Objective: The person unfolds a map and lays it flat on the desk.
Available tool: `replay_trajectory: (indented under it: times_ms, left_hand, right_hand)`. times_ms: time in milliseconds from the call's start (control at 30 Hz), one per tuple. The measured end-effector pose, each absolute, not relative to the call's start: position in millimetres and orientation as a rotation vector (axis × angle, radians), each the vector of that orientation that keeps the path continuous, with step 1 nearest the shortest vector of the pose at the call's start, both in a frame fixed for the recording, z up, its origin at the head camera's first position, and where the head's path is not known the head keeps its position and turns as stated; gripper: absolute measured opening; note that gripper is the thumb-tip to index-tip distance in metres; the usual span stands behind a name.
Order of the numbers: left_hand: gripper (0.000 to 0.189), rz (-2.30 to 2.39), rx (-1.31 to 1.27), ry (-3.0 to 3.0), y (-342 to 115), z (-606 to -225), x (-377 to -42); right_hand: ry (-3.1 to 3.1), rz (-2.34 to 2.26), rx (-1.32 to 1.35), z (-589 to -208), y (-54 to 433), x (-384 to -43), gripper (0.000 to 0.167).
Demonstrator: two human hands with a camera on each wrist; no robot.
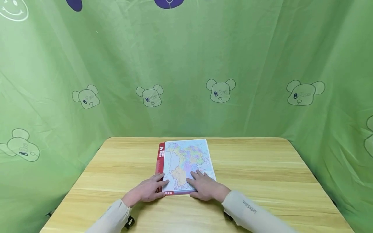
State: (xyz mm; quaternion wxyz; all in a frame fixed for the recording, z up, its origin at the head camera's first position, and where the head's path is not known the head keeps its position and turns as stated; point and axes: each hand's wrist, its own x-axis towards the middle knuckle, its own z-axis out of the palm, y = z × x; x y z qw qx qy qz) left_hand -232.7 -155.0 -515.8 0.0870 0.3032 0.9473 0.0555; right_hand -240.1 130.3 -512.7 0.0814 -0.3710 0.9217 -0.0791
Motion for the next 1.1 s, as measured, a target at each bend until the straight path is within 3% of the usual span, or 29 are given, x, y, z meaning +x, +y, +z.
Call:
replay_trajectory:
  times_ms: [400,1100]
  left_hand:
    - [0.056,0.152,0.935,2.830,-156,-519,-235]
    - [0.067,0.177,0.881,2.856,-166,-517,-230]
  right_hand:
    - [2.728,-0.159,-1.172,-510,96,-245,0.065]
    - [2.762,-0.102,-1.129,-511,87,-249,0.071]
